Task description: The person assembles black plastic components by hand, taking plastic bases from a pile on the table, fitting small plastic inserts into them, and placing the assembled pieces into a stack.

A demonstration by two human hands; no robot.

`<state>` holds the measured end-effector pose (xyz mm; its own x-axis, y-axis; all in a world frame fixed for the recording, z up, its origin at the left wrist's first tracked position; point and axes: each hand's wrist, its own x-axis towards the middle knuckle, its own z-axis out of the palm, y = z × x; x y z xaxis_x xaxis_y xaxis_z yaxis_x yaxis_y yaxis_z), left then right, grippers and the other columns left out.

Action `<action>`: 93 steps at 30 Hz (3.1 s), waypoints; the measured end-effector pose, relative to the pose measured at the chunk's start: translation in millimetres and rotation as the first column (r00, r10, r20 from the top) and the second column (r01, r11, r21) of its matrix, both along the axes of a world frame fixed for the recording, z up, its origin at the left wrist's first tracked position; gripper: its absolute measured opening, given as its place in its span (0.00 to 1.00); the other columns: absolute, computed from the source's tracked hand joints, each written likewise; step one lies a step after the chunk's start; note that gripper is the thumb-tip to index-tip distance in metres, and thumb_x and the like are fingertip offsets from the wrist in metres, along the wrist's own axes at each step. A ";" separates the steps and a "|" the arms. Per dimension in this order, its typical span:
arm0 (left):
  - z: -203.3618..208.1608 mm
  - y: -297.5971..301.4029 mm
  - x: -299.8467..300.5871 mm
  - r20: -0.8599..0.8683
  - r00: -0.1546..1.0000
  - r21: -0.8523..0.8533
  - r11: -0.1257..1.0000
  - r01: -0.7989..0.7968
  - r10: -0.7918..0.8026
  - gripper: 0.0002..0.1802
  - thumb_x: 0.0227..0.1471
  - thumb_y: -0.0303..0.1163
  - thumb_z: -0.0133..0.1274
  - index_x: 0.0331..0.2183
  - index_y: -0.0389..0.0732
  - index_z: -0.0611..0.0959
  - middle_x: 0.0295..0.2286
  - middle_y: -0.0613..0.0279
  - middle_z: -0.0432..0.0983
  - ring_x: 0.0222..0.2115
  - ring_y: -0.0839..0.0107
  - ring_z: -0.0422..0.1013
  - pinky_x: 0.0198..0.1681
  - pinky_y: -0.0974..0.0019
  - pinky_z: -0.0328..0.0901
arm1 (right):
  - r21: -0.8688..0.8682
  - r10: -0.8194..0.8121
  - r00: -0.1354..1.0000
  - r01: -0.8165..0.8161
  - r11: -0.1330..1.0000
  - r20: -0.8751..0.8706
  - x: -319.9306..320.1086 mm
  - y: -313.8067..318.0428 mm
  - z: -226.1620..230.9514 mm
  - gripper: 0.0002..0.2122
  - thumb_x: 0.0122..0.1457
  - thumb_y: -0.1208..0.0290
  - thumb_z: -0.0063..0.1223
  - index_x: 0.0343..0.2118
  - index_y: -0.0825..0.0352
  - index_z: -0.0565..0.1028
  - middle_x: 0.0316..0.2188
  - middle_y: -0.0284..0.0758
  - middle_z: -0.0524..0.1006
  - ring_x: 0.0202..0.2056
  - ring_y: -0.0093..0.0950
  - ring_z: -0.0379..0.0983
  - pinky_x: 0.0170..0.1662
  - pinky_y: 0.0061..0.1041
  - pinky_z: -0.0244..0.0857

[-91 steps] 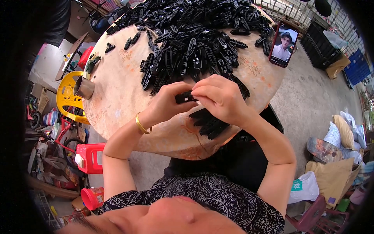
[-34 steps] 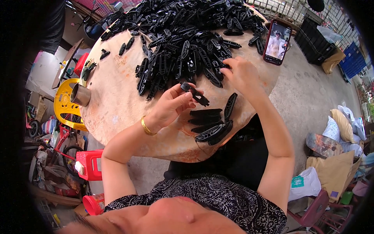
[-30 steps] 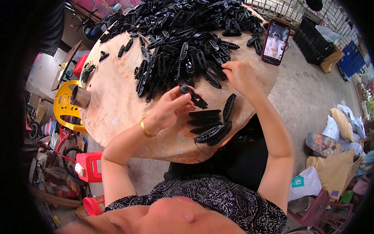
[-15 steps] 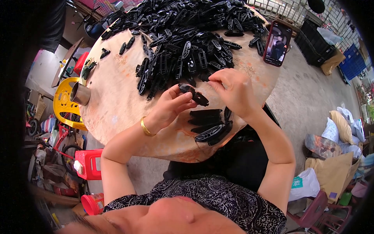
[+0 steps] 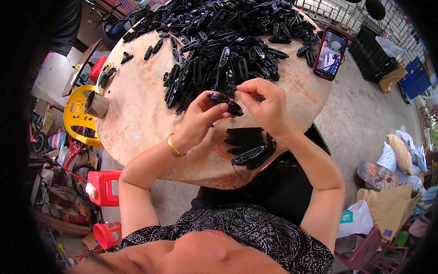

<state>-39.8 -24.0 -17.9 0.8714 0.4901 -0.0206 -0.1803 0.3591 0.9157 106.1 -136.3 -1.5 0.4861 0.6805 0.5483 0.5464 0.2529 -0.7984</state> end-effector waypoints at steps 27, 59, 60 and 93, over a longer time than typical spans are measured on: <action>5.9 0.9 -7.7 -0.049 0.999 0.013 1.000 0.003 -0.003 0.15 0.50 0.23 0.54 0.40 0.35 0.71 0.36 0.58 0.74 0.35 0.73 0.72 0.43 0.69 0.70 | 0.026 -0.021 0.707 0.003 1.000 0.707 -16.3 -17.9 12.1 0.07 0.45 0.80 0.53 0.30 0.67 0.74 0.28 0.36 0.75 0.30 0.34 0.72 0.33 0.29 0.67; 43.9 63.2 -32.5 -0.395 0.679 0.879 0.038 0.476 0.619 0.27 0.35 0.37 0.64 0.38 0.36 0.73 0.32 0.50 0.73 0.35 0.55 0.69 0.39 0.58 0.64 | -0.461 0.303 0.800 -0.038 0.887 0.518 -2.3 8.8 -16.7 0.07 0.47 0.69 0.55 0.25 0.66 0.74 0.25 0.36 0.73 0.29 0.35 0.71 0.33 0.31 0.66; 45.7 65.6 -34.0 -0.498 0.640 0.827 0.100 0.553 0.585 0.27 0.35 0.35 0.64 0.38 0.36 0.73 0.32 0.50 0.74 0.35 0.54 0.70 0.38 0.58 0.64 | -0.434 0.284 0.810 -0.041 0.900 0.513 -3.1 7.6 -17.1 0.06 0.47 0.70 0.55 0.25 0.67 0.74 0.25 0.37 0.73 0.29 0.36 0.71 0.33 0.31 0.65; 10.4 33.8 -14.0 -0.260 0.860 -0.299 0.883 0.362 -0.440 0.16 0.55 0.35 0.41 0.35 0.32 0.77 0.22 0.57 0.72 0.19 0.73 0.66 0.22 0.74 0.60 | 0.032 0.158 0.741 -0.235 0.971 0.652 1.6 -9.5 11.5 0.09 0.39 0.81 0.55 0.28 0.66 0.76 0.29 0.30 0.76 0.31 0.32 0.69 0.32 0.26 0.67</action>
<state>-53.7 9.8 -7.6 0.9188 0.0457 -0.3920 0.3056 0.5462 0.7800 107.8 -145.7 10.0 -0.1446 0.6408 0.7540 0.8475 0.4736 -0.2399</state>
